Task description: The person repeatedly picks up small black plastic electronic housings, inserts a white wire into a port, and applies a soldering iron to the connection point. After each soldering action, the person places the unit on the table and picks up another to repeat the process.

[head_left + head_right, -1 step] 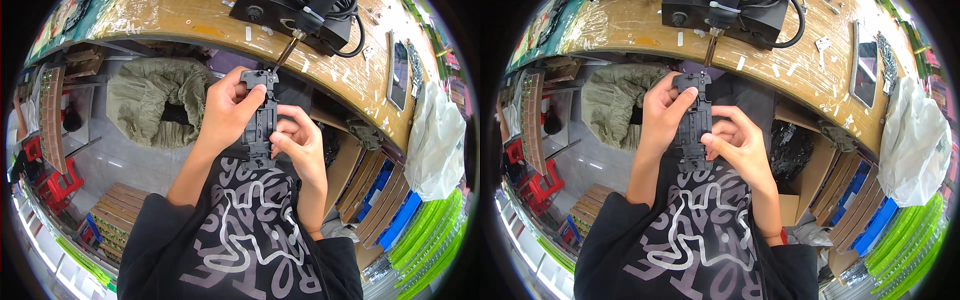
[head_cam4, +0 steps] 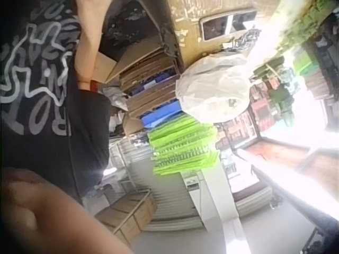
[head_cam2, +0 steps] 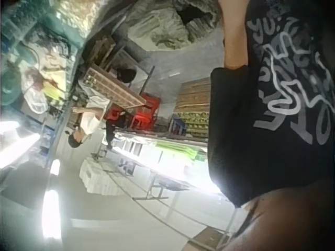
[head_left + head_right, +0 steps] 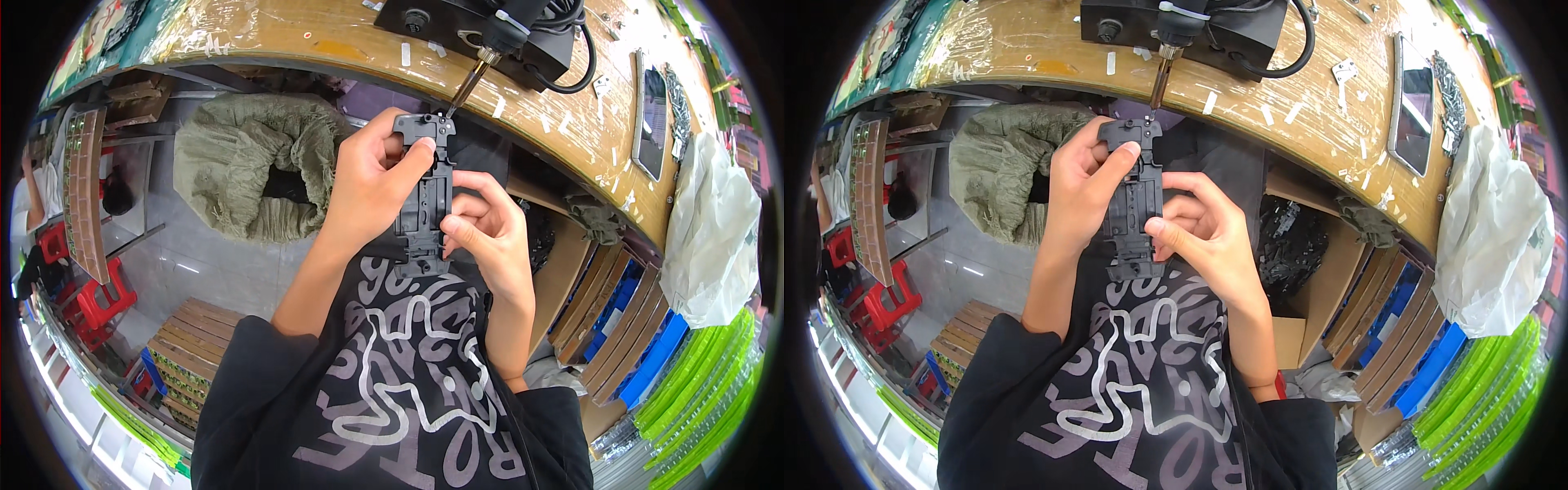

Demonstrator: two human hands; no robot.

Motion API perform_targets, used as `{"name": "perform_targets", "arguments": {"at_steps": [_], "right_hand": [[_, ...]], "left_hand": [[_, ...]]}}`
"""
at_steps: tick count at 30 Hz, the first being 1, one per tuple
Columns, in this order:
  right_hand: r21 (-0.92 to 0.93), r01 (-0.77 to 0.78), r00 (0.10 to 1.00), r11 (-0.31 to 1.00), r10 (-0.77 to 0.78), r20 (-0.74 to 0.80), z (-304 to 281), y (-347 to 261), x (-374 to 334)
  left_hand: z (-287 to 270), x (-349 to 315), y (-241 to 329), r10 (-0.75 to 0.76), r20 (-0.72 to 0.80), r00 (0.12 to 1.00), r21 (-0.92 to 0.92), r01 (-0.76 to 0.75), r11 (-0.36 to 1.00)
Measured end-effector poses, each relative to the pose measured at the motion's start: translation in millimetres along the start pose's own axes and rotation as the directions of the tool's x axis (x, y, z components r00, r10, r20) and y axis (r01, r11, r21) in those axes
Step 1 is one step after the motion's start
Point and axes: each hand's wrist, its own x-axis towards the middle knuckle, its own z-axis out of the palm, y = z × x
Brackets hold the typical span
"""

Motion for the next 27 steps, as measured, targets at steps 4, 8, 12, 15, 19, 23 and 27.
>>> {"name": "perform_targets", "arguments": {"at_steps": [4, 8, 12, 15, 19, 23, 27], "right_hand": [[-0.013, 0.012, 1.000, 1.000, -0.012, 0.002, -0.5, -1.6, -1.4], [-0.019, 0.032, 0.999, 0.999, -0.032, -0.001, -1.3, -1.6, -2.5], [0.007, 0.030, 0.999, 1.000, -0.030, 0.031, -1.8, -3.6, -3.5], [0.046, 0.037, 0.996, 0.998, -0.041, 0.077, -3.7, -3.0, -3.5], [0.032, 0.033, 0.995, 0.999, -0.036, 0.098, -4.0, -2.4, -2.8], [0.052, 0.019, 0.996, 0.998, -0.023, 0.091, -5.3, -1.8, -1.5], [0.079, 0.035, 0.996, 0.996, -0.042, 0.083, -3.9, -0.6, -1.1]], "left_hand": [[2.4, -0.3, 3.2, -0.001, -0.003, 1.000, 0.028, 0.001, 1.000], [3.0, 0.3, 3.4, 0.002, 0.004, 1.000, 0.037, -0.003, 0.999], [3.3, -0.5, 4.8, 0.005, -0.008, 1.000, 0.031, -0.005, 1.000], [3.0, 0.3, 5.7, -0.003, -0.006, 1.000, 0.031, 0.004, 1.000], [3.5, 0.1, 6.5, 0.013, -0.007, 1.000, 0.048, -0.012, 0.999], [3.3, 2.1, 6.1, 0.019, -0.006, 1.000, 0.081, -0.019, 0.997], [4.5, 2.2, 8.6, 0.018, -0.020, 1.000, 0.067, -0.017, 0.998]]}}
